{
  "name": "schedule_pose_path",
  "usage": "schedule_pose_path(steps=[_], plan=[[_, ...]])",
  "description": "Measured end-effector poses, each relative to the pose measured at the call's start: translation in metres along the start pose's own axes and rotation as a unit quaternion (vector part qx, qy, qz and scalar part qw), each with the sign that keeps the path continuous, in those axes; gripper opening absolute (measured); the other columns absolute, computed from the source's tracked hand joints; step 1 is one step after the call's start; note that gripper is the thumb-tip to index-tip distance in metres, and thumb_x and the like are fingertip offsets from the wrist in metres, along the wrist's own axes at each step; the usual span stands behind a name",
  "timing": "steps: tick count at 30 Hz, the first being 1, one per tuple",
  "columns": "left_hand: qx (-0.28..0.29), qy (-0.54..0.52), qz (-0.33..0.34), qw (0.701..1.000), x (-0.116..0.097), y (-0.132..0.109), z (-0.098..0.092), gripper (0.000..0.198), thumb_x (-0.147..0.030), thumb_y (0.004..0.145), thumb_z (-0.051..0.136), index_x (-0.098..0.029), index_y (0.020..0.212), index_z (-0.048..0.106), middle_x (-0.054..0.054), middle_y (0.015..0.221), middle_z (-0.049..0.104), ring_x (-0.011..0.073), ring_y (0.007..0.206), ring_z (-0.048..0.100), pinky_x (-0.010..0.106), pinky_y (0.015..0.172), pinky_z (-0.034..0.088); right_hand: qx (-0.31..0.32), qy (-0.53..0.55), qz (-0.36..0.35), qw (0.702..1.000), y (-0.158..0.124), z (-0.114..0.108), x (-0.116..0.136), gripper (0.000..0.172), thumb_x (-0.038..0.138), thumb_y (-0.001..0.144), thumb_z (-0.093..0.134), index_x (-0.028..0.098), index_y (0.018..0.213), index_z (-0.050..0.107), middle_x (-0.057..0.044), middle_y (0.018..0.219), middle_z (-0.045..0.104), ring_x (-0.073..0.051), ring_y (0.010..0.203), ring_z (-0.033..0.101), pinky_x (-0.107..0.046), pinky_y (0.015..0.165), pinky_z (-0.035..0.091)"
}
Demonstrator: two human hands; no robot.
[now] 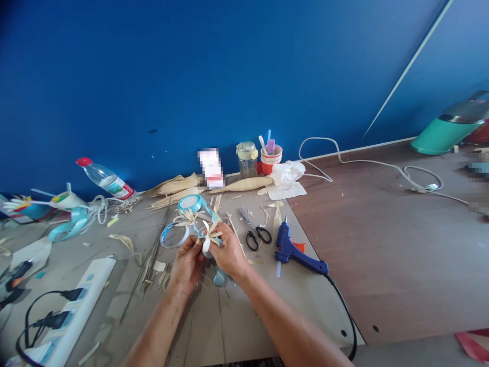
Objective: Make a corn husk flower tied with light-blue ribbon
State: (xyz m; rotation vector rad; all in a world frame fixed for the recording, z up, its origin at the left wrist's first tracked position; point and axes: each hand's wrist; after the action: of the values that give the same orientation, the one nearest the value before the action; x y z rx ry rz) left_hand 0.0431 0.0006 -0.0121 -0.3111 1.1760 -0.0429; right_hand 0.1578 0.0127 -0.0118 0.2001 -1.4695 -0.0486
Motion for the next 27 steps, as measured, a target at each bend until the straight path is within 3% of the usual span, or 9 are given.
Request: schedule_pose_path(steps=[4,9,11,14,18,23,27], plan=[[-0.003,0.008,0.025,1.000,-0.002,0.001,-0.001,0.029,-0.033,0.060,0.073,-0.015,0.063,0.051,-0.007,0.050,0.044,0.0039,0.044,0.033,0.018,0.045,0.026,0.017,-0.012,-0.001,1.000,0.002,-0.007,0.006,0.038,0.021,0.065,0.060,0.018,0.103,0.056,-0.006,0.098,0.057,-0.018,0.092,0.052,-0.033,0.084,0.042],[0.001,0.025,0.037,0.999,-0.003,0.000,-0.004,0.027,-0.034,0.062,0.072,-0.015,0.063,0.052,-0.006,0.051,0.043,0.0043,0.045,0.033,0.019,0.046,0.026,0.053,0.168,0.011,0.984,0.004,-0.023,0.018,0.061,0.042,0.068,0.058,0.022,0.125,0.047,-0.008,0.120,0.055,-0.022,0.107,0.052,-0.035,0.088,0.042],[0.003,0.049,0.045,0.998,0.000,0.002,-0.007,0.025,-0.034,0.064,0.070,-0.015,0.064,0.053,-0.006,0.051,0.043,0.0045,0.045,0.033,0.019,0.046,0.025,0.019,0.216,0.015,0.976,0.008,-0.029,0.022,0.055,0.051,0.072,0.050,0.020,0.118,0.054,-0.010,0.118,0.057,-0.024,0.108,0.052,-0.036,0.088,0.043],[0.015,0.086,0.050,0.995,0.005,0.004,-0.011,0.024,-0.035,0.067,0.068,-0.015,0.065,0.055,-0.005,0.052,0.045,0.0048,0.045,0.034,0.020,0.045,0.024,-0.028,0.179,0.093,0.979,0.013,-0.033,0.020,0.041,0.052,0.075,0.049,0.016,0.086,0.066,-0.009,0.088,0.066,-0.021,0.086,0.060,-0.032,0.075,0.045],[0.039,0.097,0.040,0.994,0.008,0.005,-0.011,0.024,-0.035,0.068,0.068,-0.014,0.064,0.056,-0.004,0.053,0.047,0.0045,0.045,0.033,0.020,0.045,0.022,0.045,0.142,0.202,0.968,0.014,-0.028,0.017,0.031,0.044,0.070,0.062,0.013,0.068,0.065,0.000,0.056,0.057,-0.011,0.054,0.050,-0.024,0.057,0.038],[0.059,0.102,0.032,0.992,0.006,0.001,-0.007,0.024,-0.035,0.071,0.066,-0.014,0.063,0.056,-0.004,0.051,0.044,0.0049,0.045,0.031,0.021,0.045,0.022,0.084,0.203,0.248,0.943,0.012,-0.028,0.018,0.024,0.036,0.065,0.069,0.013,0.067,0.063,0.001,0.055,0.058,-0.008,0.051,0.050,-0.020,0.053,0.038],[0.088,0.120,0.025,0.989,0.008,0.000,-0.006,0.025,-0.035,0.073,0.065,-0.015,0.062,0.055,-0.005,0.050,0.041,0.0052,0.046,0.030,0.021,0.046,0.021,0.104,0.257,0.330,0.902,0.013,-0.030,0.017,0.027,0.037,0.066,0.070,0.013,0.061,0.058,0.002,0.052,0.055,-0.007,0.046,0.048,-0.022,0.049,0.043]])
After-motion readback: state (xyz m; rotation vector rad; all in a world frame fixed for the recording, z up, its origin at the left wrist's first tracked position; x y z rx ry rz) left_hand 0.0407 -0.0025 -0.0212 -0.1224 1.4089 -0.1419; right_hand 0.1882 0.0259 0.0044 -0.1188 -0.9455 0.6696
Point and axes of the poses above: each hand's wrist, its own y-axis towards the middle knuckle, its own z-axis out of the palm, x = y × z
